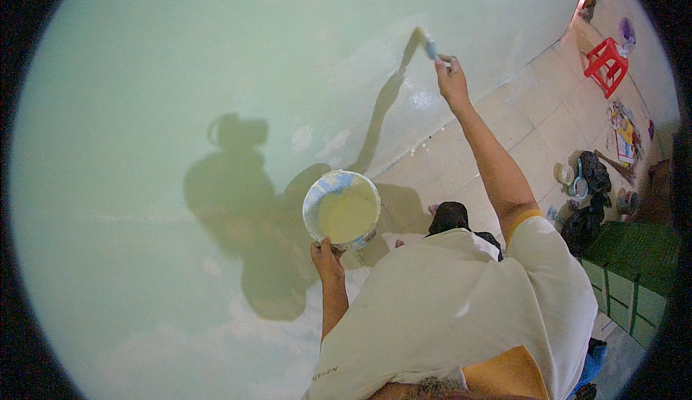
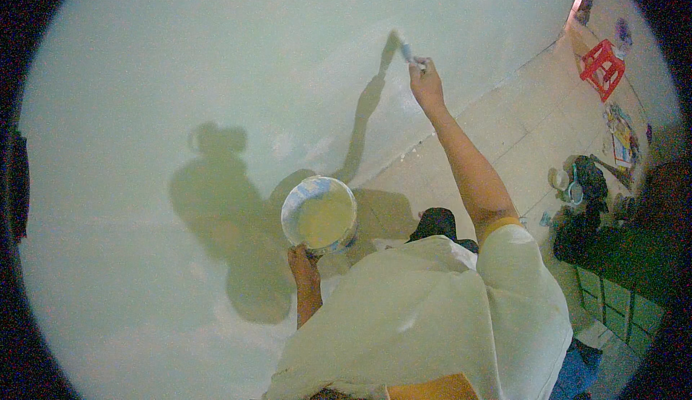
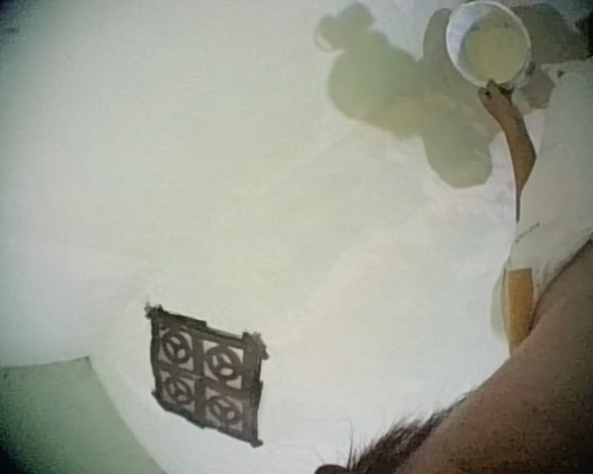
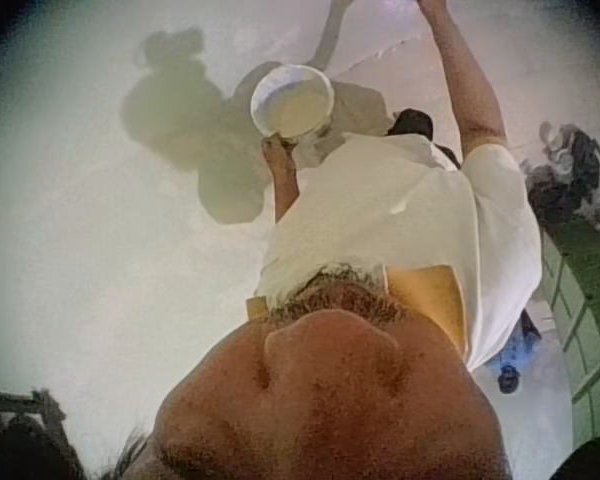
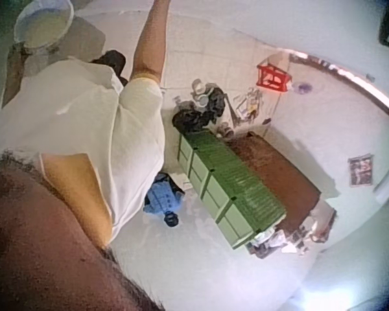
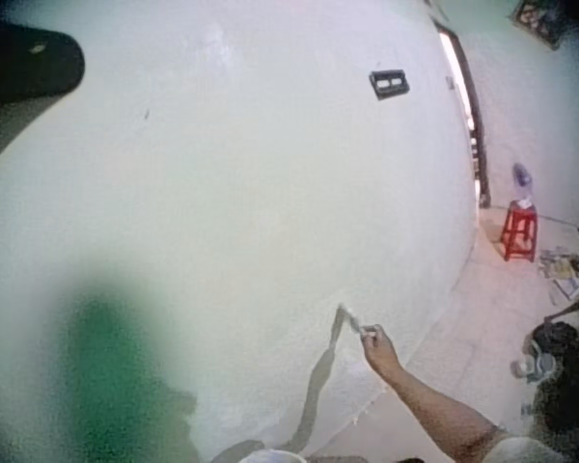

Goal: The person is using a brush to apply paint from a bucket onto a wall.

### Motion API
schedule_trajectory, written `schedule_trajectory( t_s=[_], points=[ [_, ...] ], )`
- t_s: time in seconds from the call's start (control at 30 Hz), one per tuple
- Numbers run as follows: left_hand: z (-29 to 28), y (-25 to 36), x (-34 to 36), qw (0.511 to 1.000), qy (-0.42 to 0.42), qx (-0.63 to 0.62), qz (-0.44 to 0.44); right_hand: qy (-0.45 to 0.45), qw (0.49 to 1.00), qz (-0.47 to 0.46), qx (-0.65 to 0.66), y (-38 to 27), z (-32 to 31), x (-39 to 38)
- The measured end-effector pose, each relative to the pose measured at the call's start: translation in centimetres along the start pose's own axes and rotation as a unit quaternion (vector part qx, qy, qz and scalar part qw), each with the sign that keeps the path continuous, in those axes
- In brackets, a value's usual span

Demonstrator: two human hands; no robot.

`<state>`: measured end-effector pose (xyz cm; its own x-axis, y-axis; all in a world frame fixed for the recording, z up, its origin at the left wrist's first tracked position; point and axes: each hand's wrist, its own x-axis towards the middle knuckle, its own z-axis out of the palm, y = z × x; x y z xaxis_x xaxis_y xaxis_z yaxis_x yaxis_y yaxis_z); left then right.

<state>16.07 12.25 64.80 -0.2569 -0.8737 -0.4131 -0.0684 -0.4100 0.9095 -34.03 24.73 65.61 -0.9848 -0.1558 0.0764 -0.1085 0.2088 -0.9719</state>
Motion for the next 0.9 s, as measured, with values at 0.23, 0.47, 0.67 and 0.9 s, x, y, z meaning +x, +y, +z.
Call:
schedule_trajectory(
  t_s=[0.23, 0.47, 0.67, 0.9],
  points=[
    [0.0, 0.2, 0.7, 0.999, -0.018, 0.035, -0.001, -0.018, 1.000, 0.007, 0.009, -3.2, 8.5, -6.6],
    [0.9, 0.3, 0.1, 1.000, 0.000, 0.022, 0.002, -0.221, 0.966, -0.116, 0.061, -6.1, 12.3, -14.9],
    [-1.2, -0.4, 1.1, 1.000, -0.004, 0.027, -0.004, -0.304, 0.951, -0.063, 0.003, -10.7, 5.4, -4.0],
    [-0.4, -0.1, 0.8, 1.000, -0.011, 0.000, -0.016, -0.042, 0.990, 0.048, 0.126, -9.7, -5.1, 4.2]
  ],
)
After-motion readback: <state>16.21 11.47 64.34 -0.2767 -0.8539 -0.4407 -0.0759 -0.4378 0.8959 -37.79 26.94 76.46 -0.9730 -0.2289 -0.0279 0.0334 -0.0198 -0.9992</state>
